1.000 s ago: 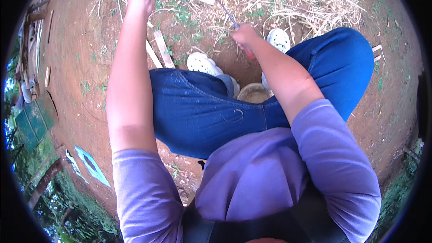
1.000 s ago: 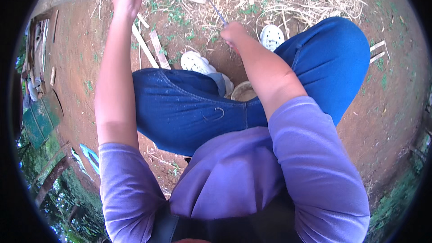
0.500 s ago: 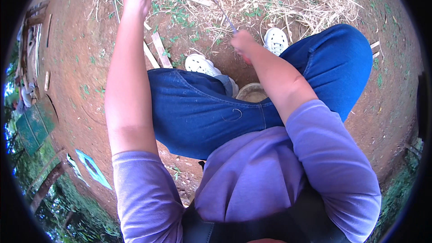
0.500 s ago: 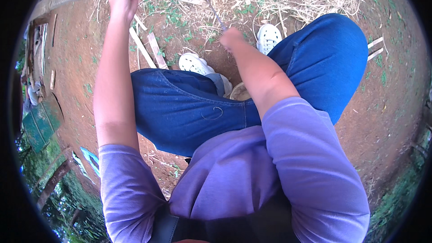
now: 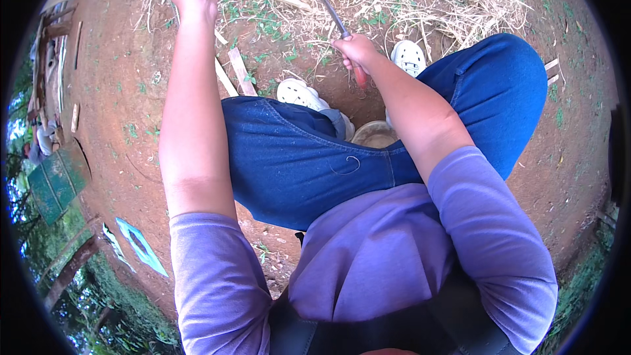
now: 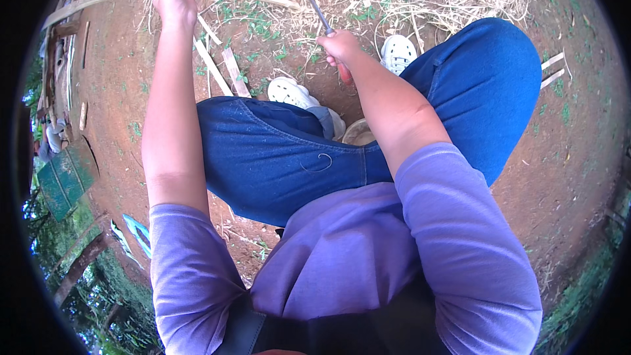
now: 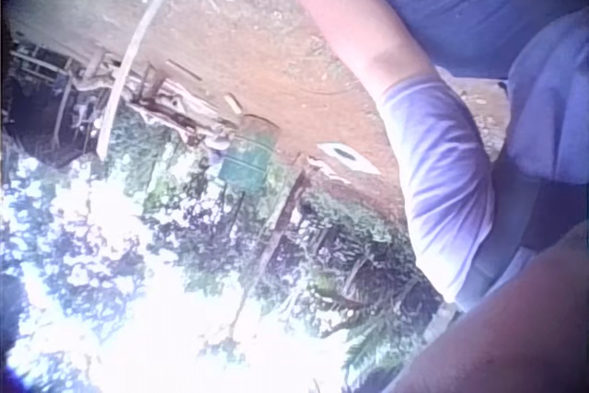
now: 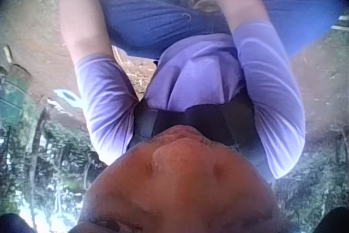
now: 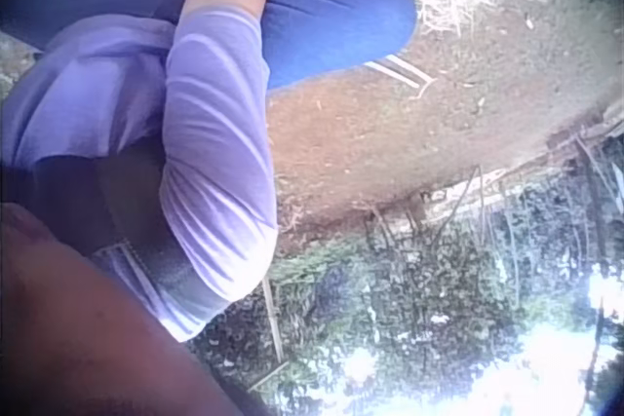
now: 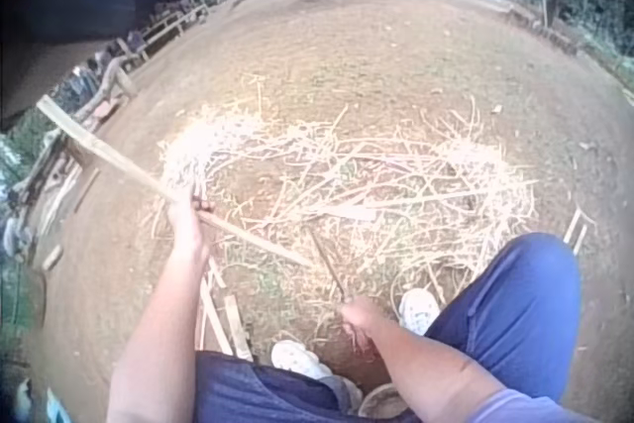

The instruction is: The person shaves and smooths a long piece of bamboo using a machete, removing thin layers while holding the bamboo in their left hand.

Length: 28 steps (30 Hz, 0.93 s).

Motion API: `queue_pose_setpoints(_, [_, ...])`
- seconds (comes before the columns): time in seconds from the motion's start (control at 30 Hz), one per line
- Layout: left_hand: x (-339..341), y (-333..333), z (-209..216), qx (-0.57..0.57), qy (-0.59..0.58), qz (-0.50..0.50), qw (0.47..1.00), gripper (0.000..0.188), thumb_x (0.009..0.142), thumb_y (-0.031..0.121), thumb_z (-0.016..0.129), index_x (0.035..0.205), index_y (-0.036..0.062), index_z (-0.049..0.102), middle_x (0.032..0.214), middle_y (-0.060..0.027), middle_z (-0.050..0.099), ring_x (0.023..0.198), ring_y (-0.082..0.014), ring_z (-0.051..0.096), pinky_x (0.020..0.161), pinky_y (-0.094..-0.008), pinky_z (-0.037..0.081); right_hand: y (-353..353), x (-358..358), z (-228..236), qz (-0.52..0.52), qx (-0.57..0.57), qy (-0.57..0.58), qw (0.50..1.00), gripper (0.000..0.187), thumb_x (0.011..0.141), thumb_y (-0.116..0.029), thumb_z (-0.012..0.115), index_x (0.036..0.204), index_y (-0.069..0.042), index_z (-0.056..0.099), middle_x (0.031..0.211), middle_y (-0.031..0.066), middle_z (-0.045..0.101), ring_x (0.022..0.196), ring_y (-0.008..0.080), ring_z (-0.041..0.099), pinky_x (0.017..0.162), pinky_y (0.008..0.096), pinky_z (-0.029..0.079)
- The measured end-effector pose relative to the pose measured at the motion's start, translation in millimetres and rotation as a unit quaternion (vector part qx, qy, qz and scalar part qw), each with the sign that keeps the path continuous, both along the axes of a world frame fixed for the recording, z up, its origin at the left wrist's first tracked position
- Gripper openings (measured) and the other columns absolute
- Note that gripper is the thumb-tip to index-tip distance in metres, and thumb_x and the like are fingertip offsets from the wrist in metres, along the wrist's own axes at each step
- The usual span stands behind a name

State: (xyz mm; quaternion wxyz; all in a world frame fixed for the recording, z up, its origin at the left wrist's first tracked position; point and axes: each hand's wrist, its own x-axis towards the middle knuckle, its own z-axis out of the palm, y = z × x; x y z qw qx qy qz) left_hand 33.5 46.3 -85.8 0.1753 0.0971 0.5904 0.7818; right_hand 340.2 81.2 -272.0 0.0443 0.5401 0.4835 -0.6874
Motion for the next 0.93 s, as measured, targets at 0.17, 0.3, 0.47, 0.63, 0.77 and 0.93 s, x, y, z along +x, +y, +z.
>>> queue_pose_setpoints(0.17, [-30.1, -18.8, -17.7, 0.020, 0.068, -0.043, 0.997, 0.027, 0.099, 0.031, 0.068, 0.087, 0.0138, 0.051, 0.067, 0.0019, 0.042, 0.058, -0.0130, 0.047, 0.062, -0.0336, 0.051, -6.1, -18.1, 23.1, 0.101, 0.076, -0.018, 0.992, 0.026, 0.091, -0.032, 0.069, 0.089, -0.007, 0.062, 0.075, 0.0097, 0.067, 0.059, 0.0159, 0.065, 0.057, 0.0333, 0.055])
queue_pose_setpoints(0.3, [-13.7, -3.0, -5.2, 0.018, 0.039, -0.074, 0.996, 0.025, 0.101, 0.029, 0.065, 0.085, 0.0163, 0.050, 0.063, 0.0040, 0.039, 0.055, -0.0110, 0.043, 0.060, -0.0326, 0.049, -7.1, -20.3, 33.6, 0.154, 0.166, -0.019, 0.974, 0.030, 0.089, -0.037, 0.068, 0.085, -0.008, 0.064, 0.077, 0.0126, 0.069, 0.065, 0.0240, 0.068, 0.067, 0.0371, 0.056])
queue_pose_setpoints(0.47, [-28.8, -1.9, 3.9, 0.046, 0.057, -0.141, 0.987, 0.029, 0.101, 0.029, 0.065, 0.081, 0.0177, 0.047, 0.059, 0.0056, 0.035, 0.052, -0.0094, 0.039, 0.056, -0.0313, 0.046, -13.4, -25.2, 44.9, 0.165, 0.275, 0.006, 0.947, 0.030, 0.087, -0.037, 0.069, 0.085, -0.007, 0.066, 0.082, 0.0140, 0.071, 0.082, 0.0329, 0.069, 0.078, 0.0428, 0.054])
queue_pose_setpoints(0.63, [-18.9, -3.4, 59.8, 0.085, 0.076, -0.198, 0.974, 0.040, 0.099, 0.022, 0.067, 0.069, 0.0127, 0.042, 0.059, 0.0017, 0.031, 0.059, -0.0153, 0.037, 0.073, -0.0401, 0.047, 3.3, -4.1, 6.1, 0.165, 0.283, -0.074, 0.942, 0.030, 0.092, -0.033, 0.064, 0.086, -0.004, 0.068, 0.077, 0.0132, 0.070, 0.072, 0.0297, 0.069, 0.073, 0.0408, 0.055])
queue_pose_setpoints(0.77, [-6.2, -50.1, 125.7, 0.159, 0.094, -0.144, 0.972, 0.051, 0.095, 0.033, 0.066, 0.059, 0.0173, 0.034, 0.056, 0.0022, 0.024, 0.055, -0.0152, 0.030, 0.069, -0.0348, 0.040, 13.1, 9.1, -0.8, 0.122, 0.088, -0.144, 0.978, 0.027, 0.093, -0.030, 0.063, 0.086, -0.004, 0.066, 0.071, 0.0091, 0.067, 0.059, 0.0194, 0.065, 0.061, 0.0352, 0.055])
queue_pose_setpoints(0.93, [-37.3, -64.8, 108.2, 0.129, 0.101, -0.069, 0.984, 0.046, 0.104, 0.040, 0.052, 0.068, 0.0162, 0.036, 0.057, -0.0006, 0.025, 0.058, -0.0172, 0.031, 0.070, -0.0423, 0.039, 6.6, -1.6, -6.6, 0.075, 0.077, -0.113, 0.988, 0.021, 0.090, -0.029, 0.068, 0.087, -0.009, 0.064, 0.069, 0.0061, 0.067, 0.057, 0.0161, 0.064, 0.056, 0.0339, 0.055])
